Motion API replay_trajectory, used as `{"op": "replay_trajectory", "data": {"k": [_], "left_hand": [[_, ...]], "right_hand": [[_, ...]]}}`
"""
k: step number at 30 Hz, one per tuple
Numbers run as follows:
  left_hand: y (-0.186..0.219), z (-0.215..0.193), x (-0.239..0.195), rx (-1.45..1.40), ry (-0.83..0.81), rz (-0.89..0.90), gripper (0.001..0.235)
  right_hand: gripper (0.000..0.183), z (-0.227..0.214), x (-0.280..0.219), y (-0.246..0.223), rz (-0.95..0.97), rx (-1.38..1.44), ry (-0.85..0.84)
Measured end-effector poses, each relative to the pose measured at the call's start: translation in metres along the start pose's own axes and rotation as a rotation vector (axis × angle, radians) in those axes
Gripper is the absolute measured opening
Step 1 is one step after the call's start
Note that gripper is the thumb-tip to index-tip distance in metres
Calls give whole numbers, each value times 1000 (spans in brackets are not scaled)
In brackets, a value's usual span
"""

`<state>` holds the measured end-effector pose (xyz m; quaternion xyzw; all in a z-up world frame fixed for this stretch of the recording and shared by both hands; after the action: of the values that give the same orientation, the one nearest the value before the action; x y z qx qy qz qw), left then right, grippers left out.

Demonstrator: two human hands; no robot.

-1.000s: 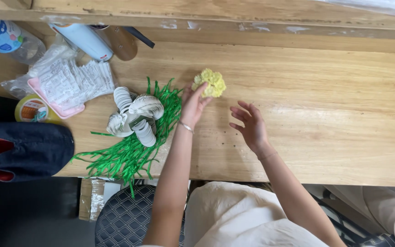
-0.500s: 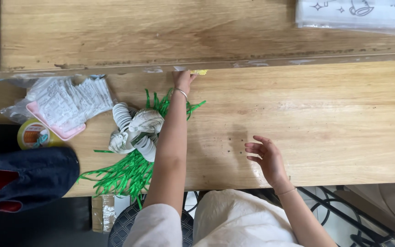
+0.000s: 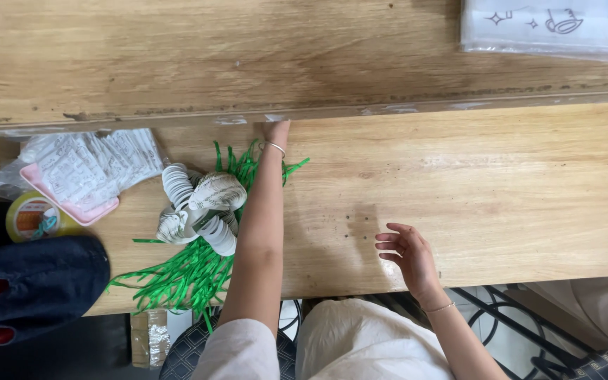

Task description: Inspect various decorative candles from a display shelf and organize them on a workspace.

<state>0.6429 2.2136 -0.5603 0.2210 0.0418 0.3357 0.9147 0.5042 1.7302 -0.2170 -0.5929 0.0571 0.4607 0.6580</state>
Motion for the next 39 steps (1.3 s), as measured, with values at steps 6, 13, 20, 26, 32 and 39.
{"op": "replay_trajectory", "data": {"k": [6,13,20,26,32,39], "left_hand": [[68,154,-50,1235,95,-6,85],[68,176,-53,1859,220,-113,98],[59,154,-54,1960,240,-41,96],[73,181,-63,1961,314,-101,85],[88,208,-68,2012,395,-287,89],[130,300,-133,1679,240,241,108]], "right_hand": [[39,3,-4,0,1,-11,12],[38,1,-10,4,-8,-10,14],[36,-2,-13,9,8,-1,39],[35,-1,-14,13,9,11,35],[35,2,-17,13,13,8,24],[37,-2,-6,4,3,3,-15]]}}
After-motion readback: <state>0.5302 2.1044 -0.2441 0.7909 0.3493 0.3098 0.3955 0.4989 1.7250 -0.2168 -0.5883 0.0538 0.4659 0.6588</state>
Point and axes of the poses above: each hand's wrist, its own x-axis towards the middle knuckle, its own z-axis out of the palm, y = z × x, the point moved 9 cm from there along x, towards the middle knuckle, and after that the axes turned 12 degrees about -y, right-handed, at the moved point
